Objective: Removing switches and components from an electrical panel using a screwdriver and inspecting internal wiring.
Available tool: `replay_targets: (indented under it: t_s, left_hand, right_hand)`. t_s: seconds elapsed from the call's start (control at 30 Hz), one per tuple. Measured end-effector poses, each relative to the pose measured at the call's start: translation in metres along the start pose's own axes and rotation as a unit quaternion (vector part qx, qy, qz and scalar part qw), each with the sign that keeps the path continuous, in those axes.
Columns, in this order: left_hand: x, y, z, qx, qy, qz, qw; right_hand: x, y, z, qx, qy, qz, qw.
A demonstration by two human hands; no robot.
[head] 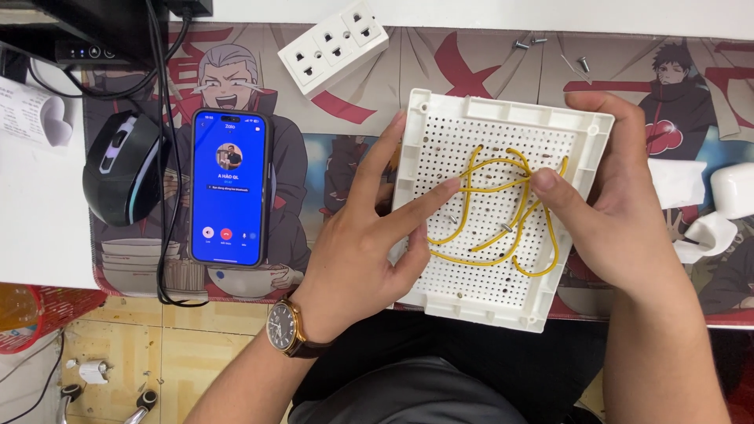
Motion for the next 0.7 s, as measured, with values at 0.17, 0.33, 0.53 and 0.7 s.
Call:
replay_targets:
  t_s: [0.17,0.33,0.53,0.7]
  left_hand:
    - [-0.001,0.000,0.001,-0.008,0.014,0.011,1.000]
    - [-0.004,-0.001,0.003,-0.033,0.029,0.002,0.999]
    - [-0.006,-0.004,0.007,-0.040,0.028,0.013,0.999]
    - [-0.008,-0.003,0.010,-0.052,0.027,0.007,0.998]
  right_hand:
    - [-0.020,-0.008,-0.010,0.082,-0.038,0.031,0.995]
    - [-0.043,-0.006,-0.010,0.124,-0.046,0.036,0.991]
    - [-0.051,0.002,-0.004,0.154,0.002,0.050,0.987]
    - [-0.054,-0.001,0.004,0.107,0.044,0.062,0.991]
Point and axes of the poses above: each hand's wrist, its own x-axis towards the middle knuckle, its own z-axis out of the palm, y = z × x, the point moved 1 cm from there along x, towards the middle knuckle, and after that the axes turned 12 degrees about -z, right-handed, at the moved point
